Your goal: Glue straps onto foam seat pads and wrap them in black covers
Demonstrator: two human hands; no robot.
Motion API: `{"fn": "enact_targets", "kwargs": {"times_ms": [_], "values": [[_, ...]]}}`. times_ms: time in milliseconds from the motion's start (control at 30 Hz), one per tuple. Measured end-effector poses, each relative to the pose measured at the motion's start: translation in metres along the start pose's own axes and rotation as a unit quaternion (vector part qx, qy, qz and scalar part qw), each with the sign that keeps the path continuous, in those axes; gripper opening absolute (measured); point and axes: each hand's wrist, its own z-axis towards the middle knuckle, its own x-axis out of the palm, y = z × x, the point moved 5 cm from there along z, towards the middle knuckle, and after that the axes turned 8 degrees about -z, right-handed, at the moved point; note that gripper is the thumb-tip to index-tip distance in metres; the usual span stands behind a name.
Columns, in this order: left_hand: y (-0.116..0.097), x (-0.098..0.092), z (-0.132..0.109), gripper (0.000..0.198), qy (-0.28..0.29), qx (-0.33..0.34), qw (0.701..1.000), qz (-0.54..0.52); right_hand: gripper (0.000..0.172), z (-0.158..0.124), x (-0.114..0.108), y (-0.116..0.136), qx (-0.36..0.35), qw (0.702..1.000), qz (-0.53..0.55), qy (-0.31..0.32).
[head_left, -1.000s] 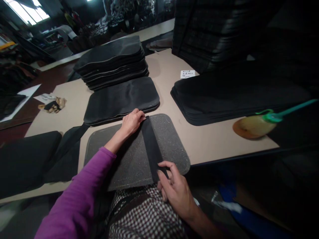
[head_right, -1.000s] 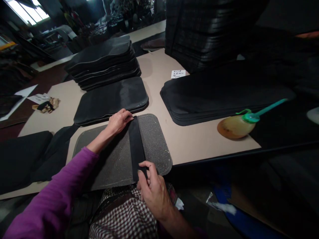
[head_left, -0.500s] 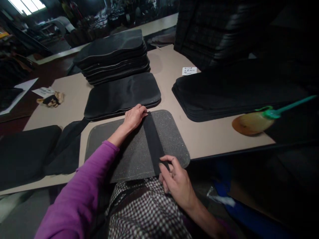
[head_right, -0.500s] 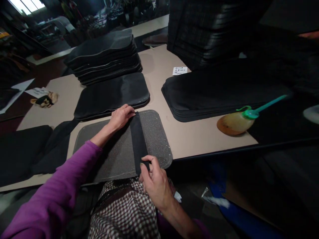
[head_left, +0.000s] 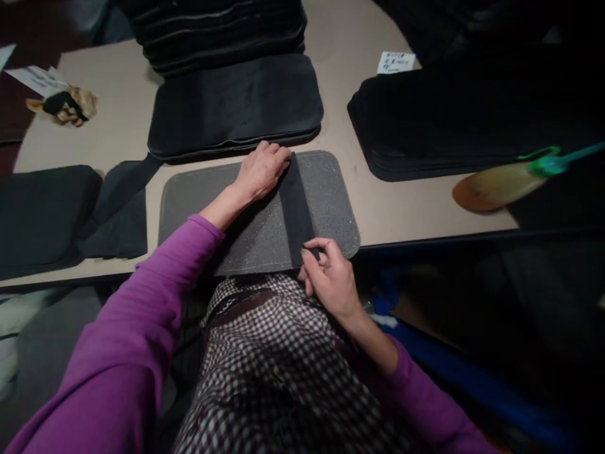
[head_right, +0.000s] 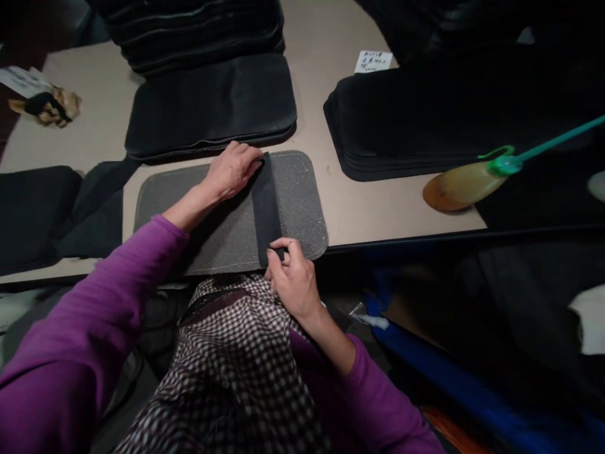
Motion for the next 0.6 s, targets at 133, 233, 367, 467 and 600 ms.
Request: {"fn": "enact_targets", "kwargs": {"times_ms": [133,233,367,467,600], "values": [[0.0021,0.0049,-0.0057,0.034,-0.012,0.011,1.000,-0.027,0.029,-0.0013,0.0014,0.0008,-0.001,1.000,-0.020,0.000],[0.0017,0.0061,-0.0064,0.033,-0.014,0.016,0.999,-0.037,0.028,-0.0027,0.0026,0.0012,-0.001,1.000,-0.029,-0.001],[0.0008,0.0061,-0.0064,0.033,-0.016,0.024,0.999,-0.033,0.026,-0.0043,0.0052,0.0009,-0.009,0.999,-0.037,0.000],[0.0019,0.0069,-0.0062,0.032,-0.023,0.029,0.999,-0.036,0.026,-0.0049,0.0072,-0.0004,-0.014,0.999,-0.038,-0.001],[0.0040,0.0092,-0.0058,0.032,-0.024,0.034,0.999,-0.035,0.024,-0.0049,0.0078,-0.0021,-0.016,0.999,-0.052,-0.003]]}}
